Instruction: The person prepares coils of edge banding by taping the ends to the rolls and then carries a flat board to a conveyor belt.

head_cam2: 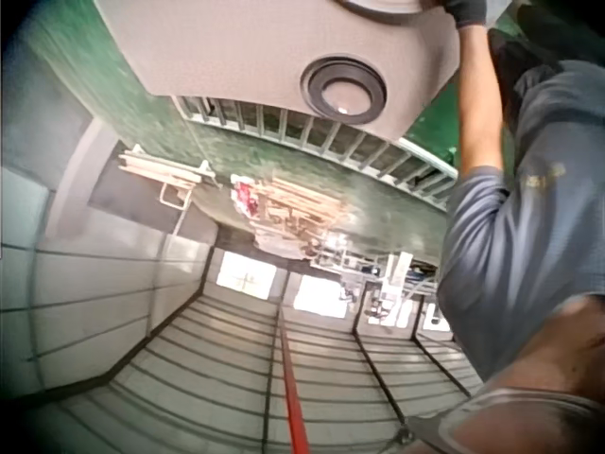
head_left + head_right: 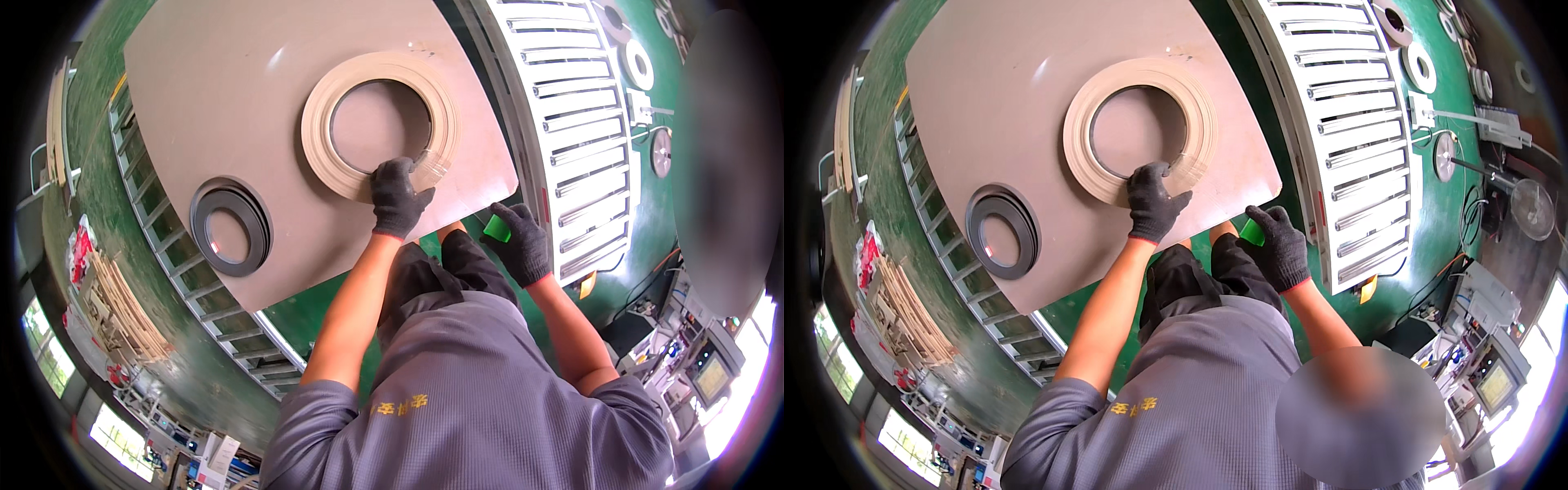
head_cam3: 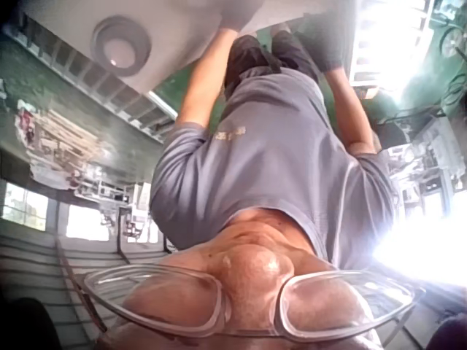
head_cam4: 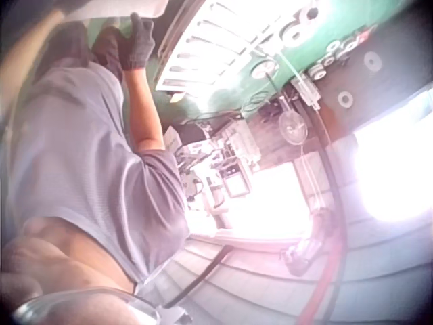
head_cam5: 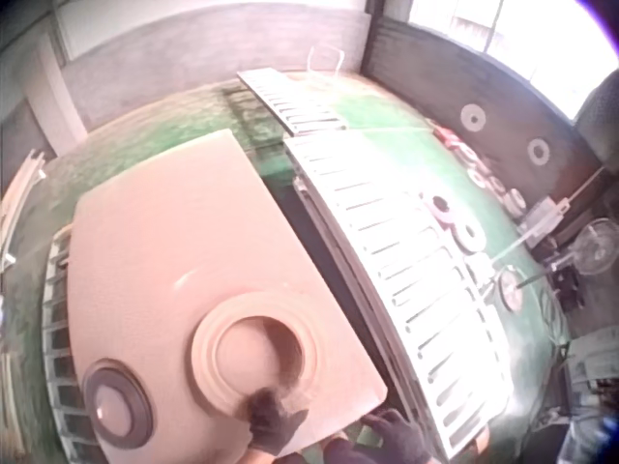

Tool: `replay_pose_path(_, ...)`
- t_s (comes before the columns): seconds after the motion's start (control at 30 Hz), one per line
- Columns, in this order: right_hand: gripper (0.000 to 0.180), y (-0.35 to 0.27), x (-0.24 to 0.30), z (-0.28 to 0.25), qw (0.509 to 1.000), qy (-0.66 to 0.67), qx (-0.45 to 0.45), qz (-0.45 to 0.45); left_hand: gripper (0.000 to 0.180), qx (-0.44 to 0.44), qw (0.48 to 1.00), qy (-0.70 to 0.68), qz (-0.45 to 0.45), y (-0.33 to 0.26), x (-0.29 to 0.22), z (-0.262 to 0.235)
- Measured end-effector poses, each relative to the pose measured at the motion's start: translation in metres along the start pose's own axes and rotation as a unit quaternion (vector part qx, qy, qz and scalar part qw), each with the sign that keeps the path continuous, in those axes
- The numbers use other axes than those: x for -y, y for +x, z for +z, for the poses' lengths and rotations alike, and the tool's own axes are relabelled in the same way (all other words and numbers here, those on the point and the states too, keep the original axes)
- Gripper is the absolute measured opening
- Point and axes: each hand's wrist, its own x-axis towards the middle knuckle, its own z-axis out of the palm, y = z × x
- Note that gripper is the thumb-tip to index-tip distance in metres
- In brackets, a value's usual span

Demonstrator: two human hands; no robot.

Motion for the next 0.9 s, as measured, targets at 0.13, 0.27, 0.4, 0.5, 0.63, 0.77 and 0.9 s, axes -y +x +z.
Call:
replay_pose_path(0.13,0.052,0.012,-0.016,0.026,1.0,-0.011,-0.019,-0.012,0.061,0.033,0.993,-0.099,-0.05,0.02,-0.039,-0.055)
replay_pose_path(0.27,0.052,0.094,0.026,0.079,0.998,0.023,0.059,-0.006,0.06,0.132,0.976,-0.159,-0.075,0.025,-0.072,-0.099)
replay_pose_path(0.4,0.07,0.137,0.092,0.094,0.939,0.274,-0.114,-0.176,0.059,0.155,0.972,-0.163,-0.067,0.032,-0.056,-0.112)
replay_pose_path(0.5,0.08,0.152,0.099,0.136,0.899,0.316,-0.213,-0.215,0.051,0.138,0.955,-0.205,-0.166,0.067,-0.018,-0.104)
replay_pose_path(0.63,0.083,0.131,0.08,0.119,0.943,0.179,-0.226,-0.168,0.044,0.22,0.849,-0.407,-0.254,0.1,0.026,-0.101)
replay_pose_path(0.77,0.081,0.083,-0.007,0.116,0.973,0.171,-0.035,0.151,0.042,0.249,0.848,-0.418,-0.212,0.101,-0.002,-0.102)
replay_pose_path(0.9,0.086,0.05,0.006,0.077,0.978,0.169,-0.123,0.006,0.051,0.286,0.947,-0.125,-0.07,0.053,-0.09,-0.043)
